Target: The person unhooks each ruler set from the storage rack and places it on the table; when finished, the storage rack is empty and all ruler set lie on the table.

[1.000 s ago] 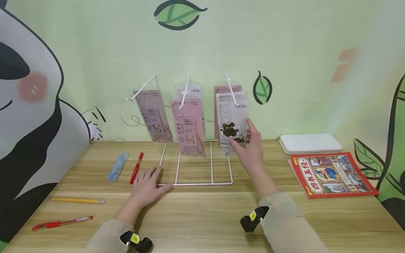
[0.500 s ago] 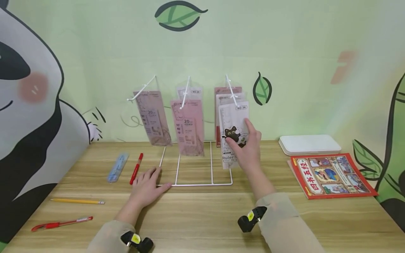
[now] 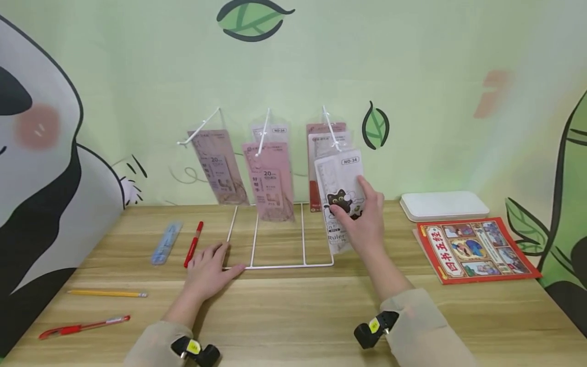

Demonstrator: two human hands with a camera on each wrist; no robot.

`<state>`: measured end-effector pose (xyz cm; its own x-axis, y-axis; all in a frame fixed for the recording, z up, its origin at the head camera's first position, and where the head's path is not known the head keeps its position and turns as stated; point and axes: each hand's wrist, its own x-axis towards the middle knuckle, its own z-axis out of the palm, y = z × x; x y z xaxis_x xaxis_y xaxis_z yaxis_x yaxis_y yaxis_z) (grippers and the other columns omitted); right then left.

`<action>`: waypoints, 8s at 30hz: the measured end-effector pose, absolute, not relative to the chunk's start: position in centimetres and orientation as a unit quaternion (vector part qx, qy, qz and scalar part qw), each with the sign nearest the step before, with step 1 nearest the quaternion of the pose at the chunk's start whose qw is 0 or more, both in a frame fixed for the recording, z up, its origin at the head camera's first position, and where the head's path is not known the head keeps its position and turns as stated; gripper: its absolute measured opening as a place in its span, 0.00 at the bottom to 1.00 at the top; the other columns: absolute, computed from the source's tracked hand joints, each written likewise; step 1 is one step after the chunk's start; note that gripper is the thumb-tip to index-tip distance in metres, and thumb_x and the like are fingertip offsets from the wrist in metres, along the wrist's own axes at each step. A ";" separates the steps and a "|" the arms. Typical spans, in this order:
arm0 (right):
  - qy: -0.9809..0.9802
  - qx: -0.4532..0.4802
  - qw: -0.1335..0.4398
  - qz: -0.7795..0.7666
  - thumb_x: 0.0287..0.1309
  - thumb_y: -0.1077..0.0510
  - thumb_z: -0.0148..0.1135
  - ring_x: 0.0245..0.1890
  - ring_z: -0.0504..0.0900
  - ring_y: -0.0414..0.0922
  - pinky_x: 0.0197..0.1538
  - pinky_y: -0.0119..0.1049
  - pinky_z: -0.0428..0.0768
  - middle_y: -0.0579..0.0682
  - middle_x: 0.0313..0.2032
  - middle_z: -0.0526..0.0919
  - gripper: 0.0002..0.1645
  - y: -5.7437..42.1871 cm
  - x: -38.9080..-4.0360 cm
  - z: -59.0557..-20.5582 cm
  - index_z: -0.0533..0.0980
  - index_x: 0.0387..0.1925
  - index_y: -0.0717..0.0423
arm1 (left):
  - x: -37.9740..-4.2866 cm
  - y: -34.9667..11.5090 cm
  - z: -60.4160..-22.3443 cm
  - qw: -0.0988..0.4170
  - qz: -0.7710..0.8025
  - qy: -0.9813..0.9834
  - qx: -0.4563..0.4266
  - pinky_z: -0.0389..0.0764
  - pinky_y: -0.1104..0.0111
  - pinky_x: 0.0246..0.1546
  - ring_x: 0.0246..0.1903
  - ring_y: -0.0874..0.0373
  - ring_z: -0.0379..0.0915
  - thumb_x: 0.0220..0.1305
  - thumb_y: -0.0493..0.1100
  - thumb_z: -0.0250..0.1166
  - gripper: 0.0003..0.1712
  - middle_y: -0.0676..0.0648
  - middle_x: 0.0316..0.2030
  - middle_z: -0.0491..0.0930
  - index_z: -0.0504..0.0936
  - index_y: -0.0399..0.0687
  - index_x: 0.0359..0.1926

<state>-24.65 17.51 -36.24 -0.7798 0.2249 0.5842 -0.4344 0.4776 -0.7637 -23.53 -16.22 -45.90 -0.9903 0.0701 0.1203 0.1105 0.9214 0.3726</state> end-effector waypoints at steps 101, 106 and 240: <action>-0.984 -0.041 0.012 0.174 0.56 0.37 0.59 0.45 0.61 0.65 0.41 0.54 0.66 0.74 0.49 0.61 0.44 27.7 -27.3 -42.5 0.65 0.62 0.66 | -23.3 -16.5 -45.3 0.068 -0.204 -0.976 -0.030 0.56 0.45 0.56 0.59 0.41 0.55 0.53 0.70 0.60 0.46 0.39 0.61 0.64 0.67 0.47 0.65; -0.980 -0.032 0.053 0.192 0.58 0.37 0.56 0.49 0.61 0.68 0.48 0.60 0.64 0.74 0.50 0.62 0.44 27.9 -27.4 -42.3 0.63 0.62 0.66 | -23.2 -16.2 -45.4 0.058 -0.207 -0.976 -0.028 0.56 0.46 0.57 0.59 0.41 0.54 0.53 0.70 0.59 0.46 0.39 0.62 0.63 0.67 0.48 0.65; -0.979 -0.004 -0.055 0.198 0.54 0.35 0.59 0.55 0.60 0.71 0.56 0.63 0.60 0.77 0.56 0.61 0.52 23.4 -29.6 -41.5 0.58 0.65 0.70 | -23.0 -16.2 -45.3 0.057 -0.208 -0.976 -0.035 0.55 0.46 0.56 0.60 0.41 0.53 0.55 0.69 0.58 0.45 0.41 0.62 0.62 0.66 0.48 0.66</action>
